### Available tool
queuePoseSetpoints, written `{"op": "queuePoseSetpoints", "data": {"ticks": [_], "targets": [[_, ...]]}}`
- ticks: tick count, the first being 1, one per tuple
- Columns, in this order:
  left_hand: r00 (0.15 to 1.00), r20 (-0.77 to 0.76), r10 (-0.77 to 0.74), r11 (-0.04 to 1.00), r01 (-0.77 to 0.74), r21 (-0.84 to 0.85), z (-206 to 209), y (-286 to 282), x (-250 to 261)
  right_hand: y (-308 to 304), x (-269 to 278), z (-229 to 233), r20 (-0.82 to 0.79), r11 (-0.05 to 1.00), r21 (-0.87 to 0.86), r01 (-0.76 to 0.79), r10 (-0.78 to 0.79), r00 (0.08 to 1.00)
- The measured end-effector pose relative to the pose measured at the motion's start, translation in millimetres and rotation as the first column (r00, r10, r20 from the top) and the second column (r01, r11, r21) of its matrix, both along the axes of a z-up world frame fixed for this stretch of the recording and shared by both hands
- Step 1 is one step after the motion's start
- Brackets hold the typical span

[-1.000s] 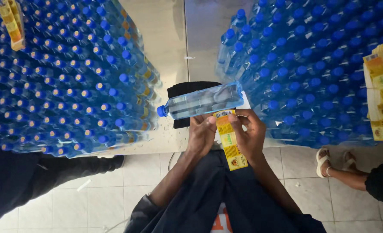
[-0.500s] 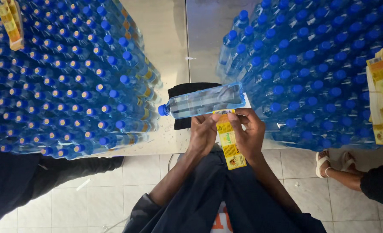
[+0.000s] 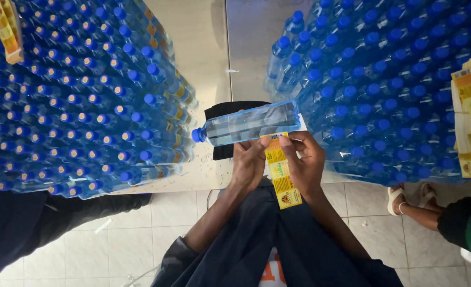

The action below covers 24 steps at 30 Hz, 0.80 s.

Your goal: The person repeatedly picks up a plastic water bottle, applies a yellow label to its side, and places it back among stacks of similar bottles. The person handles labels and bottles by hand throughout the clip.

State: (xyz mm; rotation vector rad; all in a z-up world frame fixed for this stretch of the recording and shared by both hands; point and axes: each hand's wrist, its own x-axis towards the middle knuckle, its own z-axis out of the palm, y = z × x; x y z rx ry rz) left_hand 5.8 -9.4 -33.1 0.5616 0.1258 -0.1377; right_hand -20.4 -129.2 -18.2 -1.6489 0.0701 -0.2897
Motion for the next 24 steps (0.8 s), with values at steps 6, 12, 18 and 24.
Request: {"op": "queuePoseSetpoints", "data": {"ticks": [6, 12, 18, 24], "targets": [[1.0, 0.017, -0.019, 0.998, 0.018, 0.054, 13.9, 5.3, 3.6, 3.9, 2.1, -0.7, 0.012, 0.999, -0.015, 0.041, -0.041, 0.999], [0.999, 0.02, 0.035, 0.992, -0.037, 0.124, 36.4, 4.0, 5.8, 9.6, 3.6, -0.4, 0.033, 0.996, -0.011, 0.088, -0.088, 0.996], [0.995, 0.068, 0.072, 0.964, -0.087, 0.252, 81.4, 7.9, 5.1, 1.0, 2.6, -6.1, -0.032, 0.963, -0.219, 0.156, -0.167, 0.985], [0.999, -0.029, 0.036, 0.924, -0.022, 0.382, 32.0, 10.8, 7.6, -5.5, 6.0, -2.0, 0.022, 0.878, -0.464, 0.115, -0.118, 0.993]]}}
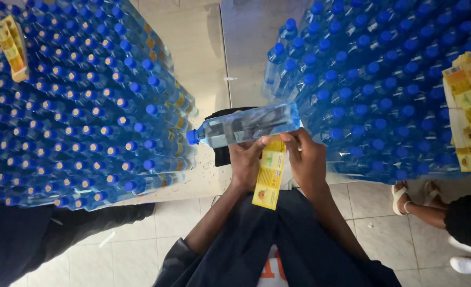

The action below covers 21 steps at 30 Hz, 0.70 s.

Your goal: The person repeatedly picks up a plastic water bottle, applies a yellow label to its side, and places it back among stacks of similar bottles. The person handles labels and bottles by hand throughout the clip.

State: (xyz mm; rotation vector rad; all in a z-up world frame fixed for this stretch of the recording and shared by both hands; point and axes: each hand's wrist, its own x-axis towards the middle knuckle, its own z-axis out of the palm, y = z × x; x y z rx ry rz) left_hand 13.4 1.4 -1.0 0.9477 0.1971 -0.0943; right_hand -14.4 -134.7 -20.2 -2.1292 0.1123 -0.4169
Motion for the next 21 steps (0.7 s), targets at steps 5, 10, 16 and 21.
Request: {"op": "queuePoseSetpoints", "data": {"ticks": [5, 10, 16, 21], "targets": [[0.999, 0.052, -0.008, 1.0, 0.007, 0.029, 5.1, 4.4, 7.3, -25.5, -2.1, 4.5, 0.081, 0.928, -0.361, 0.094, -0.069, 0.994], [0.999, -0.01, -0.04, 0.999, 0.04, 0.018, -71.4, 10.8, 14.1, -27.7, 10.8, 65.4, 0.275, 0.94, -0.338, -0.032, 0.132, 0.952], [0.907, -0.022, -0.421, 0.864, 0.409, 0.294, 38.4, 33.3, 43.5, -31.3, 45.1, 96.5, -0.287, 0.832, -0.076, -0.549, 0.509, 0.811], [0.591, 0.11, -0.799, 0.478, 0.513, 0.713, -15.1, 54.0, 84.4, -50.7, 58.8, -24.1, -0.412, 0.801, 0.302, -0.516, 0.598, 0.688]]}}
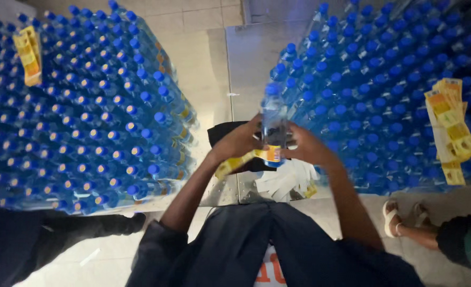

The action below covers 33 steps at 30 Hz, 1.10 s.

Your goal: The person repeatedly picks up a plastic water bottle, applies a yellow label to its side, and places it back among stacks of similar bottles. The person handles labels and bottles by hand throughout the clip.

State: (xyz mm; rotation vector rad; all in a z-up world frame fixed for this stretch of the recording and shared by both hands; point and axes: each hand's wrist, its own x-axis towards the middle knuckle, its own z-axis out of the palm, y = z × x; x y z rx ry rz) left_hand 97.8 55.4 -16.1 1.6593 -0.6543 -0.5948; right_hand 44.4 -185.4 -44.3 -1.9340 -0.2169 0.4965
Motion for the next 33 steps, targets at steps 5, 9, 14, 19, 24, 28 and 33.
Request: {"op": "queuePoseSetpoints", "data": {"ticks": [5, 9, 14, 19, 24, 28, 33], "targets": [[0.747, 0.662, -0.063, 0.839, -0.32, 0.441, -30.5, 9.2, 24.6, 33.4, -3.4, -102.5, -0.161, 0.775, 0.551, 0.309, -0.264, 0.951], [0.382, 0.586, 0.715, 0.612, -0.747, -0.259, 9.1, 12.6, -34.5, 70.6, -15.4, -42.5, -0.144, 0.618, 0.601, 0.507, -0.54, 0.829], [0.705, -0.5, 0.502, 0.681, -0.679, -0.274, -73.6, -14.6, -75.4, 61.7, -33.5, -81.4, -0.023, 0.591, 0.513, 0.622, -0.715, 0.699], [0.635, -0.767, 0.098, 0.774, -0.532, -0.342, -80.3, -22.5, -75.4, 46.1, -72.1, -130.9, 0.216, 0.799, 0.351, 0.488, -0.576, 0.788], [0.397, -0.905, 0.153, 0.776, -0.616, -0.139, -138.5, -13.5, -79.8, 45.6, -89.8, -114.8, 0.243, 0.876, 0.318, 0.363, -0.445, 0.862], [0.406, -0.898, 0.17, 0.781, -0.611, -0.129, -135.8, -12.7, -82.3, 57.4, -79.6, -52.4, -0.021, 0.553, 0.735, 0.391, -0.559, 0.829], [0.427, -0.879, 0.213, 0.766, -0.631, -0.121, -125.0, -17.2, -91.3, 55.3, -40.8, -39.4, -0.01, 0.634, 0.639, 0.435, -0.559, 0.829]]}}
